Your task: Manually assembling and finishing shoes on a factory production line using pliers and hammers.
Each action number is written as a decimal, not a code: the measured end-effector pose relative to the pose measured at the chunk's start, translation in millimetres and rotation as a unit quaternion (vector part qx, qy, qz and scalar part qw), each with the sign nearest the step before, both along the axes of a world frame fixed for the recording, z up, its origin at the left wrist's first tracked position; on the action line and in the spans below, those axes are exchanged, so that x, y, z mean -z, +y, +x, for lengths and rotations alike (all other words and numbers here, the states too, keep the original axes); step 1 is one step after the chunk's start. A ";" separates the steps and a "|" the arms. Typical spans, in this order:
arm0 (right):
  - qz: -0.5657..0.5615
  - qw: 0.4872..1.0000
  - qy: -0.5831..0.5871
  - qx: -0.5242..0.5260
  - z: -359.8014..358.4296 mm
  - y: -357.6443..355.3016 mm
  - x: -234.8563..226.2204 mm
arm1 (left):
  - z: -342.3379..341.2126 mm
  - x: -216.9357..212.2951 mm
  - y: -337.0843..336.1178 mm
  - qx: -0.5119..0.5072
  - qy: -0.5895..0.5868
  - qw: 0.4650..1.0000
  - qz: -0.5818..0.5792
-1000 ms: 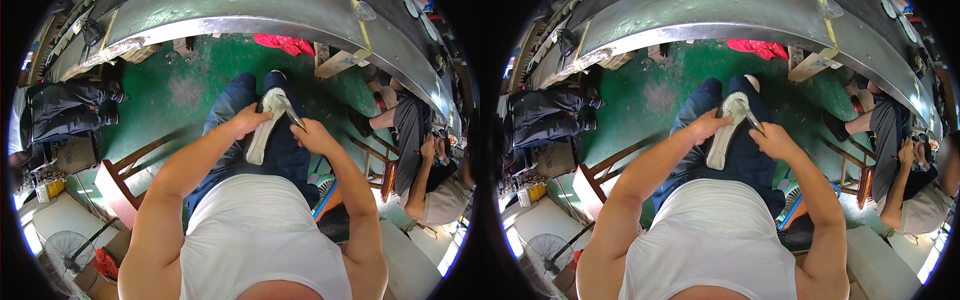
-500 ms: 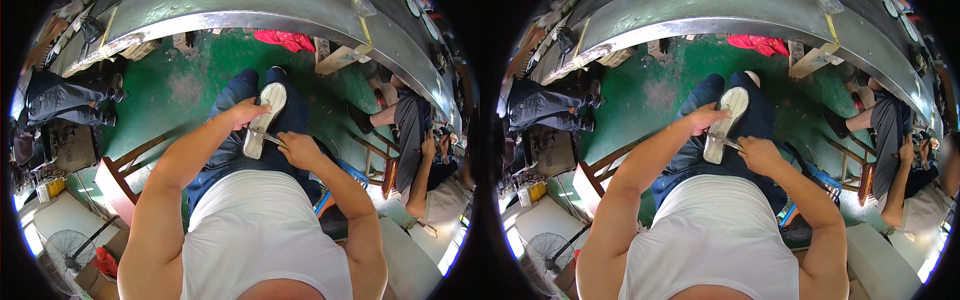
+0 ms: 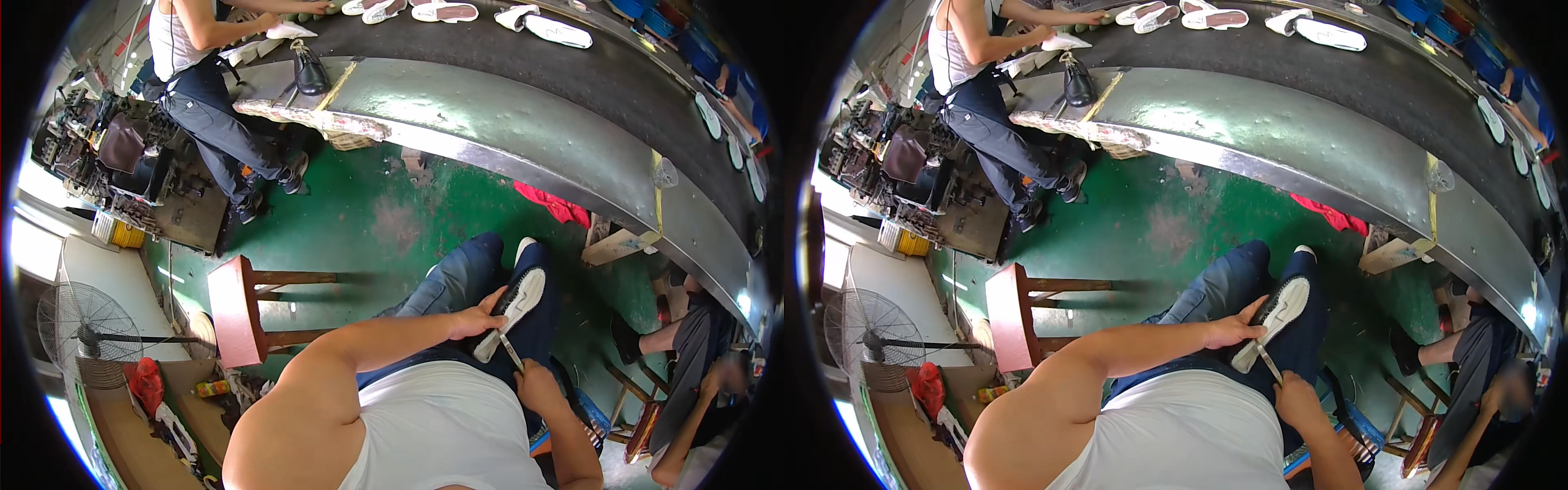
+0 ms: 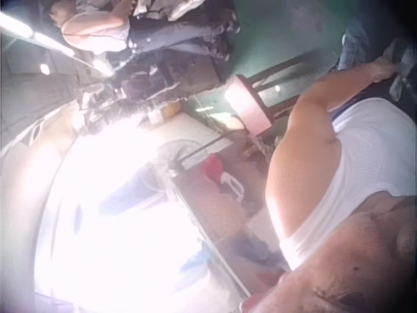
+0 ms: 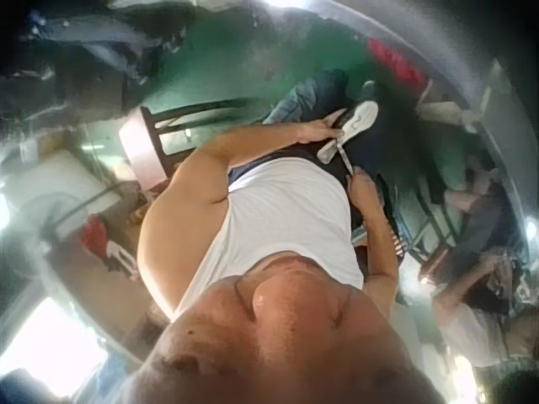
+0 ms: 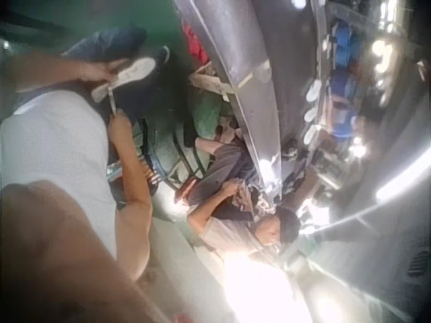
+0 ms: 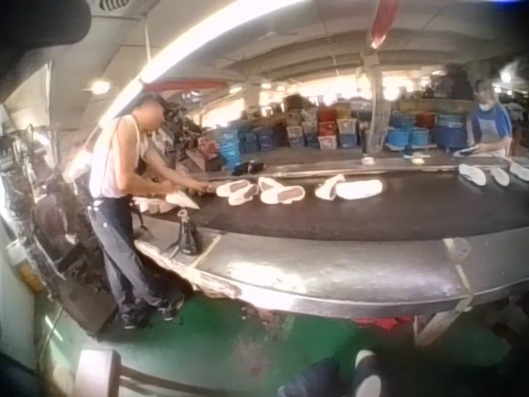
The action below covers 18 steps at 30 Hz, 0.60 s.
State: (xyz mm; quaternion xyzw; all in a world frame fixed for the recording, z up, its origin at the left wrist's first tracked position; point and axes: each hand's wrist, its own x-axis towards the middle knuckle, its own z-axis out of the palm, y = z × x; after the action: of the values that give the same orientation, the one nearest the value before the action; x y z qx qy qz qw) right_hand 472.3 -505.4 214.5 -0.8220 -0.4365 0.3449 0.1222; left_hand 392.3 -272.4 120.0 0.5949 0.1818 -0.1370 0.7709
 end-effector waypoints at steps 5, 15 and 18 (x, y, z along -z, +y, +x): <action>-0.007 0.997 -0.073 -0.028 1.2 2.2 4.3 | 7.4 2.1 -10.0 -0.039 0.021 0.995 0.089; -0.065 0.997 -0.012 -0.029 4.6 -6.8 7.8 | -10.2 1.2 -19.9 -0.003 -0.040 0.966 0.257; -0.051 0.998 0.006 -0.048 7.7 -17.3 12.7 | -31.8 13.3 -18.9 0.044 -0.013 0.971 0.233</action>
State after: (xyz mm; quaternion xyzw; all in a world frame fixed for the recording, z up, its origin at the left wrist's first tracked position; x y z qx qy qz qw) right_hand 480.0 -522.7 201.8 -0.8029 -0.4568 0.3773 0.0659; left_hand 360.5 -291.3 106.7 0.7670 0.1725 -0.1167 0.6069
